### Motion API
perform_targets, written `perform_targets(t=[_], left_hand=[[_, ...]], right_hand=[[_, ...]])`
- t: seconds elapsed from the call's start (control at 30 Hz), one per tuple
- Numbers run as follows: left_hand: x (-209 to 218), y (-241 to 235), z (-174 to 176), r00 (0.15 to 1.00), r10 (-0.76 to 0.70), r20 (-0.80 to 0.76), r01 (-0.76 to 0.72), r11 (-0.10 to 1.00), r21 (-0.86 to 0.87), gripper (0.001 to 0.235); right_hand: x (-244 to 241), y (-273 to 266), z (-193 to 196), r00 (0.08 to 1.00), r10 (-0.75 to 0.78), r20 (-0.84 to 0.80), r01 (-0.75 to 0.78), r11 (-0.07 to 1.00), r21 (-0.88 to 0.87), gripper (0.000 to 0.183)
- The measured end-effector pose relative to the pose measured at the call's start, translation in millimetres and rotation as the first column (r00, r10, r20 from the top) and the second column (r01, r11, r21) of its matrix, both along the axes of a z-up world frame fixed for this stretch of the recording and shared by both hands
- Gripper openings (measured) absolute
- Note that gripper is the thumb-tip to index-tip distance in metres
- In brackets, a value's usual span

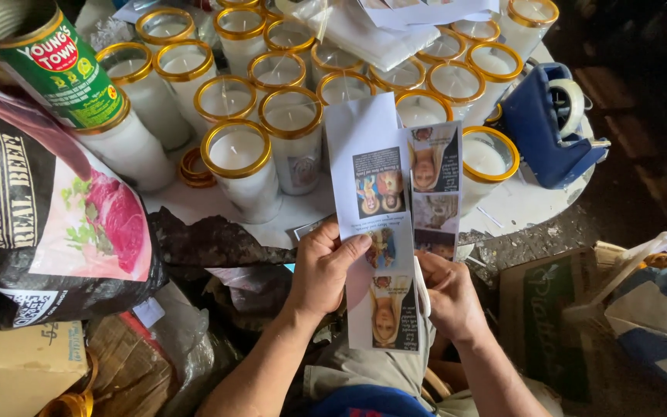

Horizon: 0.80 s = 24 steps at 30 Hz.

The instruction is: The person sits and uses scissors to cut individual religious images from a printed sheet. They separate the sheet into strips and then cut each image out, placing the cutouts on the table among candles and other items.

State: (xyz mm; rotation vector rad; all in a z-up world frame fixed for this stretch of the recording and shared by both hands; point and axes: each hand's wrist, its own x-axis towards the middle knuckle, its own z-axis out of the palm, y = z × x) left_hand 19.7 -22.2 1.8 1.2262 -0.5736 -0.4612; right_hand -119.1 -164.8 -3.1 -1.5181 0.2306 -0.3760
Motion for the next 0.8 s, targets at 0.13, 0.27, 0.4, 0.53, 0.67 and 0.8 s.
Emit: perform_targets(t=[0.13,0.27,0.4,0.53,0.67,0.8], left_hand=[[-1,1,-1,1.0,-0.003,-0.001,0.003,1.0,-0.017,0.024],[2,2,-4,0.999,-0.013,-0.043,0.011,0.999,-0.04,0.024],[5,4,-1,0.998,-0.021,-0.054,0.019,0.999,-0.037,0.024],[7,5,-2,1.0,-0.026,-0.005,0.026,1.0,-0.017,0.022],[9,6,1,0.999,-0.031,-0.019,0.031,0.999,0.025,0.021],[9,8,3,0.999,-0.039,0.002,0.039,0.999,0.022,0.022]], right_hand=[[3,0,6,1.0,0.026,0.002,-0.026,1.0,-0.01,0.053],[5,-1,12,1.0,0.024,-0.013,-0.024,1.0,-0.012,0.049],[9,4,28,0.998,0.001,-0.069,-0.01,0.991,-0.133,0.031],[9,2,23,0.998,0.061,-0.011,-0.061,0.998,-0.011,0.075],[13,2,26,0.994,-0.008,-0.107,-0.007,0.99,-0.144,0.039],[13,2,21,0.992,-0.067,-0.107,0.048,0.985,-0.167,0.031]])
